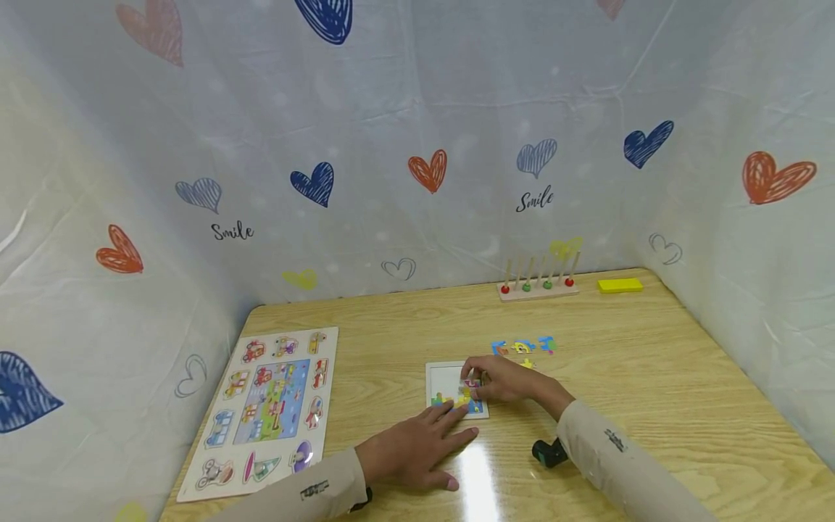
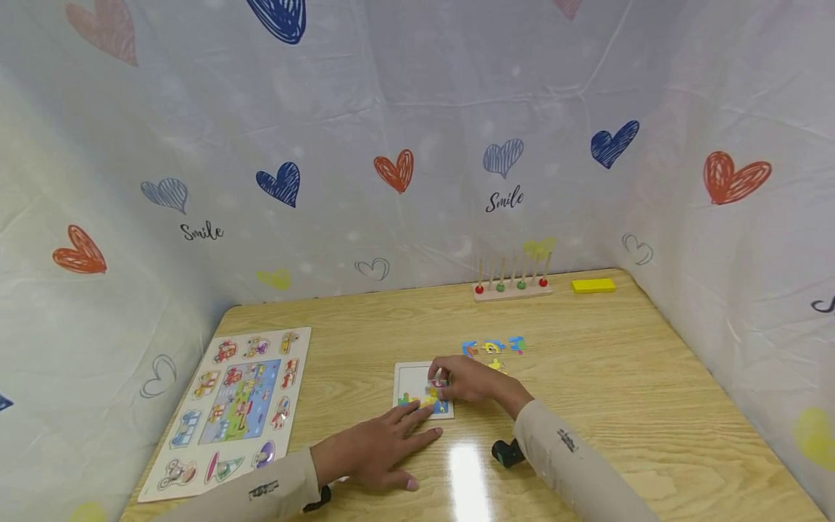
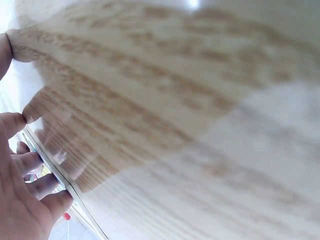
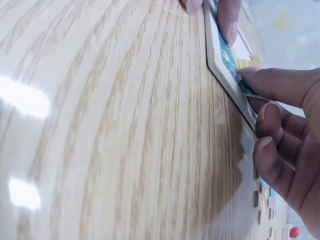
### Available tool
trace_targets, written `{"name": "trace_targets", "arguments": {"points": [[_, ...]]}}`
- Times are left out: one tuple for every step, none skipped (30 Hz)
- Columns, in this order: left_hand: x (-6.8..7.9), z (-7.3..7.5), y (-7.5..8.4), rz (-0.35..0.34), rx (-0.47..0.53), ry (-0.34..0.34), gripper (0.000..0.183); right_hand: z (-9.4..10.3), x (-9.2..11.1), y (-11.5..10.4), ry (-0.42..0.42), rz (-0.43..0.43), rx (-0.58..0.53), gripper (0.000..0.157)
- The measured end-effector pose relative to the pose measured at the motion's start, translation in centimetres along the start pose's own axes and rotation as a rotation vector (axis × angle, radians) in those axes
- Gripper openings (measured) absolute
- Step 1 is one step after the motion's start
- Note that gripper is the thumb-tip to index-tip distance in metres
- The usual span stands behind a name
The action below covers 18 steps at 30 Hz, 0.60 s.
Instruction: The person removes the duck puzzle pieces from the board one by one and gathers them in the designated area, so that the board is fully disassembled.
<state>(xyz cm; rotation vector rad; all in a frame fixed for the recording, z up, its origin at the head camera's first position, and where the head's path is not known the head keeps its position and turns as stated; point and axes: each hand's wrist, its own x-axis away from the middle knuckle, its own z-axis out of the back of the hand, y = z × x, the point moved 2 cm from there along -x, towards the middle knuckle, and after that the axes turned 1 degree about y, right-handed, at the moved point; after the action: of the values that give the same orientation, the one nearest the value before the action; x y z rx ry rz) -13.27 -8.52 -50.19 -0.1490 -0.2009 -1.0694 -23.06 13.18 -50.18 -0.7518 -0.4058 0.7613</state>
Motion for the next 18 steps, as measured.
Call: {"name": "trace_targets", "arguments": {"points": [[-0.01, 0.0, 0.0, 0.0, -0.002, -0.001, 0.078, -0.01, -0.02, 0.02, 0.002, 0.003, -0.002, 0.019], [-0.02, -0.01, 0.01, 0.0, -0.004, -0.001, 0.078, -0.03, -0.04, 0.05, 0.003, -0.001, -0.005, 0.017], [-0.03, -0.02, 0.01, -0.001, -0.007, -0.001, 0.078, -0.07, -0.05, 0.09, 0.005, -0.003, -0.007, 0.016], [-0.04, -0.02, 0.01, -0.001, -0.007, -0.002, 0.078, -0.1, -0.07, 0.12, 0.007, -0.006, -0.009, 0.015], [-0.05, -0.03, 0.01, -0.001, -0.009, -0.004, 0.078, -0.13, -0.08, 0.13, 0.009, -0.009, -0.013, 0.014], [-0.07, -0.04, 0.01, -0.002, -0.01, -0.005, 0.078, -0.16, -0.07, 0.14, 0.01, -0.018, -0.02, 0.014], [-0.07, -0.03, 0.01, -0.002, -0.009, -0.006, 0.078, -0.17, -0.07, 0.13, 0.013, -0.02, -0.023, 0.013], [-0.08, -0.03, 0.01, -0.001, -0.006, -0.008, 0.078, -0.18, -0.06, 0.13, 0.016, -0.025, -0.023, 0.013], [-0.08, -0.02, 0.01, -0.001, -0.004, -0.01, 0.078, -0.16, -0.05, 0.1, 0.021, -0.024, -0.024, 0.013], [-0.09, -0.01, 0.0, 0.0, 0.0, -0.013, 0.079, -0.13, -0.03, 0.08, 0.027, -0.024, -0.02, 0.013], [-0.09, 0.0, 0.0, 0.001, 0.002, -0.015, 0.079, -0.09, 0.02, 0.08, 0.033, -0.02, -0.017, 0.013], [-0.09, 0.01, -0.01, 0.002, 0.004, -0.015, 0.079, -0.05, 0.07, 0.07, 0.038, -0.022, -0.009, 0.013], [-0.08, 0.01, -0.01, 0.003, 0.006, -0.015, 0.079, 0.0, 0.11, 0.06, 0.045, -0.022, 0.0, 0.013], [-0.08, 0.0, -0.01, 0.003, 0.007, -0.016, 0.079, 0.05, 0.17, 0.06, 0.05, -0.027, 0.003, 0.014], [-0.07, 0.01, 0.0, 0.003, 0.007, -0.015, 0.079, 0.09, 0.2, 0.04, 0.055, -0.03, 0.006, 0.014], [-0.06, 0.01, 0.0, 0.004, 0.006, -0.014, 0.079, 0.13, 0.26, 0.06, 0.059, -0.036, 0.011, 0.015], [-0.06, 0.01, 0.01, 0.004, 0.006, -0.013, 0.079, 0.18, 0.31, 0.05, 0.062, -0.038, 0.01, 0.016], [-0.05, 0.01, 0.02, 0.004, 0.006, -0.013, 0.079, 0.22, 0.33, 0.05, 0.064, -0.042, 0.009, 0.017]]}}
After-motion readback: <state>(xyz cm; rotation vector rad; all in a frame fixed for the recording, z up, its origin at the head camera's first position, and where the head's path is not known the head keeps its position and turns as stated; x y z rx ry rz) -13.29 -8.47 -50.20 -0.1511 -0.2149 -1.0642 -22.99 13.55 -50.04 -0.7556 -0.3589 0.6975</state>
